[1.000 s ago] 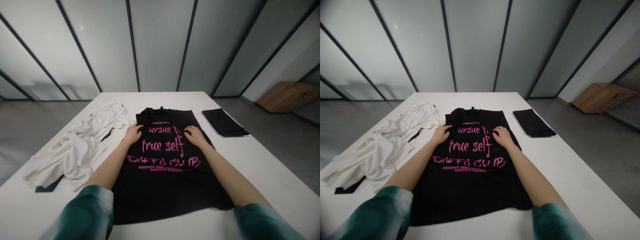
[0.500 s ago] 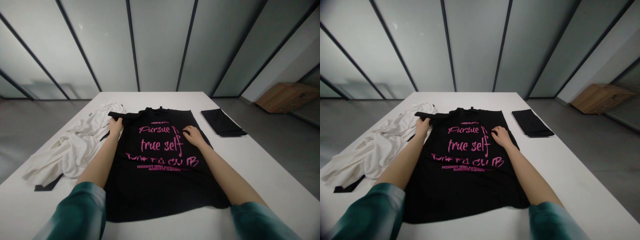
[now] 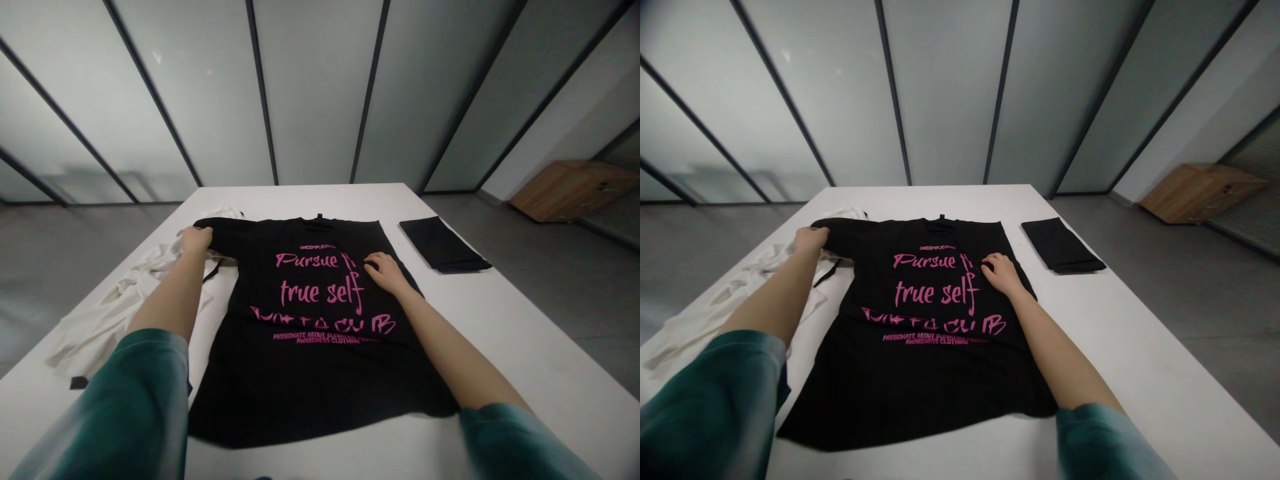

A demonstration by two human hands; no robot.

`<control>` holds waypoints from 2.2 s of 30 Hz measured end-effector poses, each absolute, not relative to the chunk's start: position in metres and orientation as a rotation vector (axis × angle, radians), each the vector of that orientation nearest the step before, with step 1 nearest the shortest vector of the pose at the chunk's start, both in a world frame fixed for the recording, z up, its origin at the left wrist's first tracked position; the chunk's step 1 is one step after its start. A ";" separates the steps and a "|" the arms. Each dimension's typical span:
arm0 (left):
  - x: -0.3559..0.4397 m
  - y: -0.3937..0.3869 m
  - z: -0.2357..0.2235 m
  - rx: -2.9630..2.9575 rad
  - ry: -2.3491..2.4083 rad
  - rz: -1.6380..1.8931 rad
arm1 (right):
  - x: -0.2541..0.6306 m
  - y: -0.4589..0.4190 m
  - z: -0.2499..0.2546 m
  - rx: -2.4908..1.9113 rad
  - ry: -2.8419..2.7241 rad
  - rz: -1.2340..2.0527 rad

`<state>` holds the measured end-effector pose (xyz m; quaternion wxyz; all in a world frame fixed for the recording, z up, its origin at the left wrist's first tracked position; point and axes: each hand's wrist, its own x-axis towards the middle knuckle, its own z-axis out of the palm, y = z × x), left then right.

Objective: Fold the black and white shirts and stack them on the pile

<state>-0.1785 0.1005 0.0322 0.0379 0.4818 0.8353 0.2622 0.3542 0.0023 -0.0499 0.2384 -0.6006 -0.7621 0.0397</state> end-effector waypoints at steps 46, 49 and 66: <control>-0.034 0.071 -0.013 2.334 2.024 -0.014 | 0.351 0.003 -0.050 -1.646 -2.094 0.096; -0.027 0.081 -0.006 2.448 2.002 0.133 | 0.351 0.003 -0.049 -1.659 -2.090 0.102; -0.008 0.098 -0.021 2.237 2.139 0.197 | 0.351 0.001 -0.050 -1.628 -2.063 0.157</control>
